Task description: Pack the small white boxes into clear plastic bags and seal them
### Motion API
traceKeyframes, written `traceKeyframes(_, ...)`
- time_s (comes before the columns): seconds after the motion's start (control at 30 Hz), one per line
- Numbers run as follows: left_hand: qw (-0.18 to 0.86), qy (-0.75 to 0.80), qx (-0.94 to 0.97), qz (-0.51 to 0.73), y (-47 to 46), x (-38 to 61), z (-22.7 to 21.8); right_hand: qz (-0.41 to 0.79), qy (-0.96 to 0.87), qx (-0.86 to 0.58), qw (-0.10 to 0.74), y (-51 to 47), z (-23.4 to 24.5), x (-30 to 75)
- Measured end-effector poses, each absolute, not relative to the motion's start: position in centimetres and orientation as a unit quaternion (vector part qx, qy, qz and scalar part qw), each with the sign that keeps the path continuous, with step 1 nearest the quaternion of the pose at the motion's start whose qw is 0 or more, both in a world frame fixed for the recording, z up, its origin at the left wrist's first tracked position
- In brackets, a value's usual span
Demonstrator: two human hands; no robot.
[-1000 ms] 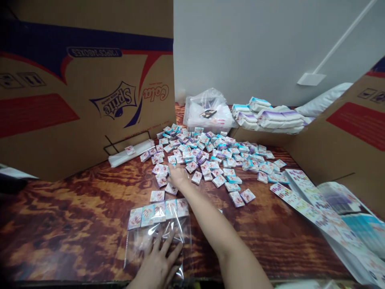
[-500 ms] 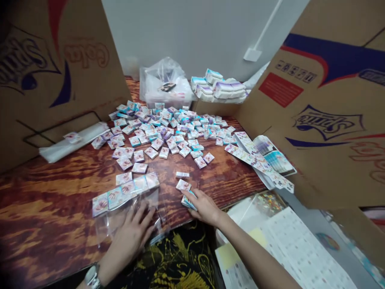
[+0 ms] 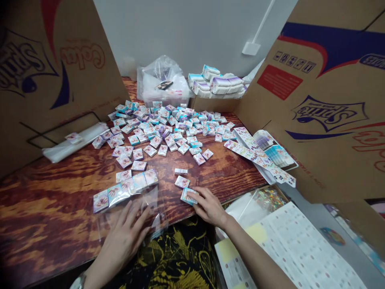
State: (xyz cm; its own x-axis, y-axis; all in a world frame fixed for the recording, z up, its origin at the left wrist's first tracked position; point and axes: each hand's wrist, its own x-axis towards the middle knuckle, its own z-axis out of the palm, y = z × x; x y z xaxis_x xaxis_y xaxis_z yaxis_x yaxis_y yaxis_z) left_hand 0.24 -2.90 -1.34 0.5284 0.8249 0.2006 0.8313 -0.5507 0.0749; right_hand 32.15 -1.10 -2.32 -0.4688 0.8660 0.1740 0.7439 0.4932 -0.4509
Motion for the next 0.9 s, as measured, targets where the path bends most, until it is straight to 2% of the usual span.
traceKeyframes(0.37,0.108,-0.475,-0.866,-0.114,-3.2,-2.0,1.6,0.128,-0.827,-0.496,0.233,-2.6,-5.1,32.1)
traceKeyframes(0.67,0.087,-0.464,-0.875,-0.103,-1.4,-1.5,1.6,0.108,-0.837,-0.489,0.222,-3.1,-6.7,31.8)
traceKeyframes(0.9,0.032,-0.376,-0.92,-0.11,-1.4,-1.7,1.1,0.116,-0.83,-0.495,0.23,-3.2,-7.1,31.5)
